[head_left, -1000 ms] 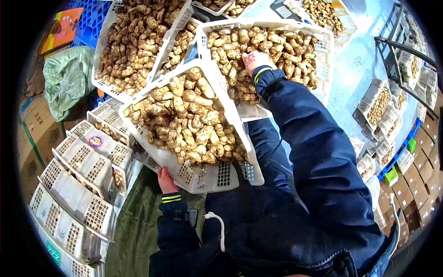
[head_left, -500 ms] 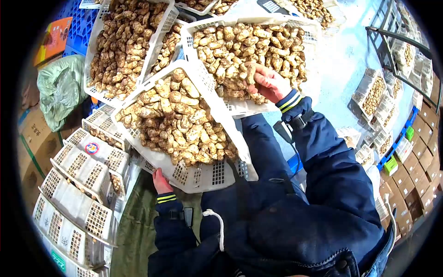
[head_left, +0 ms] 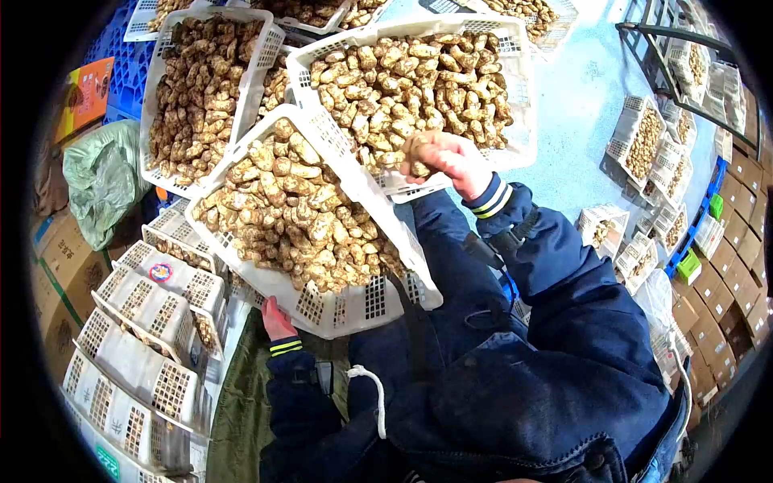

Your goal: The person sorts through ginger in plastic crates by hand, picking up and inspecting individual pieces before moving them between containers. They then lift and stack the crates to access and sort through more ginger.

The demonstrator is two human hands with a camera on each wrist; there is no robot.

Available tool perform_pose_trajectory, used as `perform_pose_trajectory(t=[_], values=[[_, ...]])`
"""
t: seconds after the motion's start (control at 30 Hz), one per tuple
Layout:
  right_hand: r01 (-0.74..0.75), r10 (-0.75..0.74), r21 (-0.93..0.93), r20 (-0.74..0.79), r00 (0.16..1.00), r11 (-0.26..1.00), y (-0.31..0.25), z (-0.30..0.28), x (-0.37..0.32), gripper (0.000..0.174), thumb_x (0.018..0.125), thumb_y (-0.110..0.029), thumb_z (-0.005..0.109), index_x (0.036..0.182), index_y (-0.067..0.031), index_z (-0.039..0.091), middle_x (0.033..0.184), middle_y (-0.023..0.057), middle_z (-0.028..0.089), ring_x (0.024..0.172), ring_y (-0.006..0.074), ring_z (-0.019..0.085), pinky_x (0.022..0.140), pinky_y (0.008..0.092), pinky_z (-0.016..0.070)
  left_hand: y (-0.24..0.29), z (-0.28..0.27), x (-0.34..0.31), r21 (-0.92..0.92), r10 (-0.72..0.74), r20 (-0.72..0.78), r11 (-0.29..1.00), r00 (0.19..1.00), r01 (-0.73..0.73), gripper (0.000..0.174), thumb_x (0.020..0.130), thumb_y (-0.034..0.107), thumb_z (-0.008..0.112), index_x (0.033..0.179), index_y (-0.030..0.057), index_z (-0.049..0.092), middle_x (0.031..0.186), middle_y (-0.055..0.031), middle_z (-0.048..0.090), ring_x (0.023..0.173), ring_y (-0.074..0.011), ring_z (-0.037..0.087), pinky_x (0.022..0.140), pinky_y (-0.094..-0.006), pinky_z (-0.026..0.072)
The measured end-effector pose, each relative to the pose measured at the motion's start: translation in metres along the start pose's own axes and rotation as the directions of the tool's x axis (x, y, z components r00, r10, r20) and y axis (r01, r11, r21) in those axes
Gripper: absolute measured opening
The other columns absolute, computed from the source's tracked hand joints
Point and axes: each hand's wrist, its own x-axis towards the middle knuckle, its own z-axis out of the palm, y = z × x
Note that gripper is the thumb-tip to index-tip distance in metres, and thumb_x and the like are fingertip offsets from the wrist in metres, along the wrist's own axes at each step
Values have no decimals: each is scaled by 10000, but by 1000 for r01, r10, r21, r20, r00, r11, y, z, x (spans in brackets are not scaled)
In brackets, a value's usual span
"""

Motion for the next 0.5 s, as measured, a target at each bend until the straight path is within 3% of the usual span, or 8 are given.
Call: perform_pose_trajectory(t=[0.03,0.1,0.13,0.17,0.23,0.33,0.43,0.5], values=[[-140,137,86,38,990,986,-10,-3,-5,343,848,-278,505,983,37,523,878,117,576,790,170,545,677,267,453,1,1,-1,-20,-13,10,1000,1000,13,231,823,244,547,1012,115,518,881,-1,550,803,-162,544,692,-302,444],[-117,117,44,13,993,992,5,-25,-5,376,853,-308,498,1025,26,507,870,109,572,765,169,540,690,258,444,-2,-4,4,11,-12,-9,1000,1000,12,253,824,250,547,1033,113,513,955,-28,565,862,-186,552,737,-328,456],[-107,96,196,63,993,975,12,-32,-5,427,838,-332,530,1084,14,484,868,110,569,754,170,538,721,264,442,-3,-5,5,38,8,-14,999,1000,-7,246,826,246,546,1030,113,513,943,-31,565,854,-189,551,728,-330,458],[-29,32,311,-5,999,950,11,-27,-9,464,824,-337,563,1125,2,462,887,94,570,764,164,537,743,273,433,-4,-6,5,66,27,-19,998,999,-26,238,828,241,544,1028,114,514,931,-34,564,845,-192,551,719,-331,460],[-28,56,235,-113,992,972,-3,-23,-11,467,808,-337,593,1115,-8,470,898,68,567,752,152,523,725,273,425,-5,-8,6,38,15,-11,999,1000,-15,240,826,234,547,1030,113,513,933,-34,562,850,-194,550,719,-330,457],[-76,78,101,-18,997,992,1,-47,-6,411,796,-277,603,1086,-4,501,921,70,587,818,158,559,745,285,453,-6,-10,12,18,-1,-13,1000,1000,1,250,817,225,559,1035,113,510,935,-34,559,862,-200,545,720,-336,453],[-85,85,4,-65,994,996,-1,-54,-10,289,805,-237,582,950,7,530,829,79,577,696,149,532,661,275,446,-1,-4,6,33,-10,-30,999,999,11,270,808,219,571,1047,113,505,947,-38,557,880,-208,540,730,-353,454],[-123,127,44,-104,986,991,12,-81,-6,259,805,-178,571,969,21,539,861,98,588,764,174,564,700,281,459,0,-4,4,49,-19,-31,999,999,20,280,805,215,574,1056,113,502,956,-40,555,890,-212,538,739,-364,454]])
